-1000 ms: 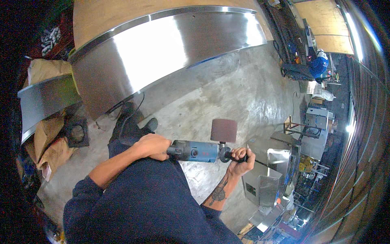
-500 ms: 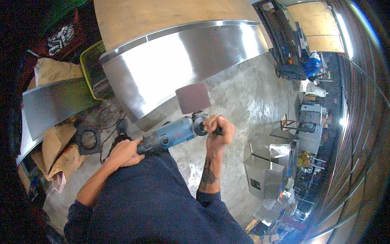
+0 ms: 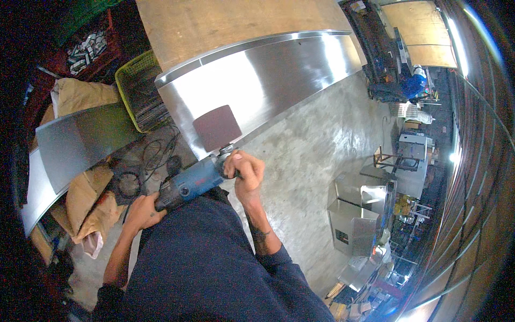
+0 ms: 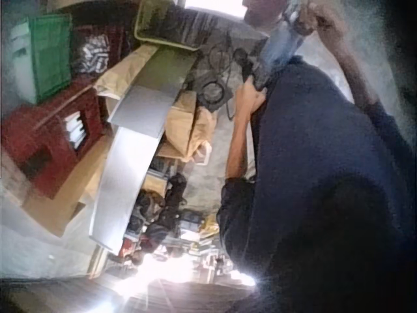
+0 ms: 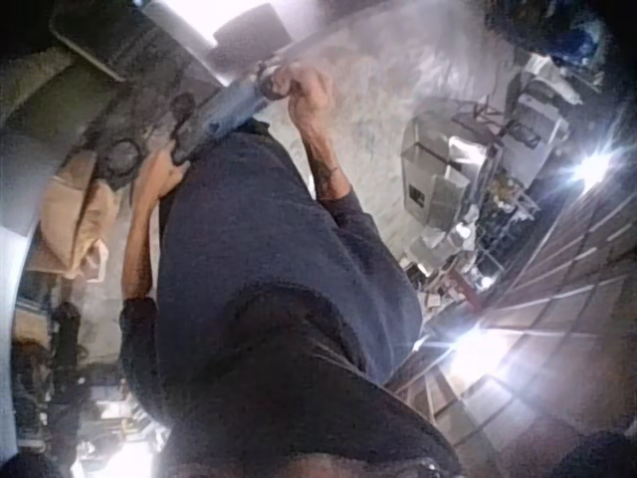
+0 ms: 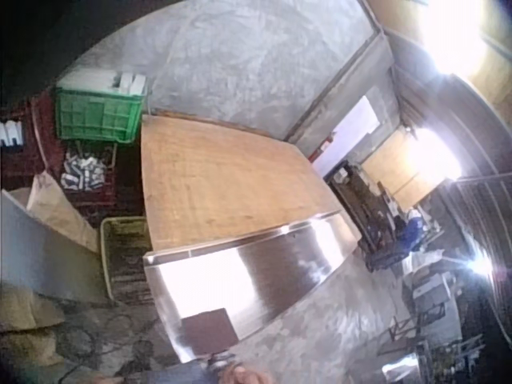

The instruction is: The person uses a handheld electric polisher with a rectangular pad to smooth the surface of a large curved stainless steel panel resting on a wooden workbench. They move the tool back and forth across the panel, occasionally pausing to wipe the surface with their hand.

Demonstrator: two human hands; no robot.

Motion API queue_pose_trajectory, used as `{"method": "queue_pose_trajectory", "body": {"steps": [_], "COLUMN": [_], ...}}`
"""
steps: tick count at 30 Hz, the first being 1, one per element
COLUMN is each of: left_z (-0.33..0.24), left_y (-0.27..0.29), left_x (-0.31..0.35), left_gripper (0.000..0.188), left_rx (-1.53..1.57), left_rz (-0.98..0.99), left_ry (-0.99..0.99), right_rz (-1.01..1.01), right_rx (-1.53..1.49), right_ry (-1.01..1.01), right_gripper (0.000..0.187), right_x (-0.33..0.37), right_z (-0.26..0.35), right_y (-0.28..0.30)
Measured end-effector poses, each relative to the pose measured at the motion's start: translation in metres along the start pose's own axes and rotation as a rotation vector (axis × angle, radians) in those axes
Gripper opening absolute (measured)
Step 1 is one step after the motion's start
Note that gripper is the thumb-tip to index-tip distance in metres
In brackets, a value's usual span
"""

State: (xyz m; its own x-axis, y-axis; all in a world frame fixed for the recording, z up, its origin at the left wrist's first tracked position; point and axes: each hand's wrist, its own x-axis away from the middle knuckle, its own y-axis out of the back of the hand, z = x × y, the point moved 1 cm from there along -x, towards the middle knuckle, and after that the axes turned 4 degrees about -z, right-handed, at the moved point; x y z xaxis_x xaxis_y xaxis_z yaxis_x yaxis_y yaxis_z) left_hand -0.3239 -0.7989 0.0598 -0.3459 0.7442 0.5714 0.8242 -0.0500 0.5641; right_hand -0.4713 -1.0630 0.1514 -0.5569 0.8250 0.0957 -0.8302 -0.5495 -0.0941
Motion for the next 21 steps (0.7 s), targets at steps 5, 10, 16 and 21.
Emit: {"method": "queue_pose_trajectory", "body": {"steps": [5,10,16,21], "left_z": [0.041,0.076,0.093,0.098], "left_y": [-0.001,-0.016,-0.020,-0.013], "left_x": [0.012,0.028,0.032,0.025], "left_gripper": [0.051,0.050,0.057,0.054], "left_rx": [-0.008,0.008,0.004,-0.034], "left_rz": [0.053,0.038,0.051,-0.030], "left_ry": [0.031,0.031,0.105,0.042], "right_rz": [0.110,0.164,0.181,0.148], "right_rx": [-0.037,-0.050,0.000,0.010], "right_ry": [-0.067,-0.078,-0.071,-0.090], "right_gripper": [0.032,0.032,0.036,0.034], "right_x": [0.020,0.032,0.029,0.020], "right_z": [-0.026,-0.045,-0.062,-0.064], "right_y": [-0.022,-0.044,-0.059,-0.067]}}
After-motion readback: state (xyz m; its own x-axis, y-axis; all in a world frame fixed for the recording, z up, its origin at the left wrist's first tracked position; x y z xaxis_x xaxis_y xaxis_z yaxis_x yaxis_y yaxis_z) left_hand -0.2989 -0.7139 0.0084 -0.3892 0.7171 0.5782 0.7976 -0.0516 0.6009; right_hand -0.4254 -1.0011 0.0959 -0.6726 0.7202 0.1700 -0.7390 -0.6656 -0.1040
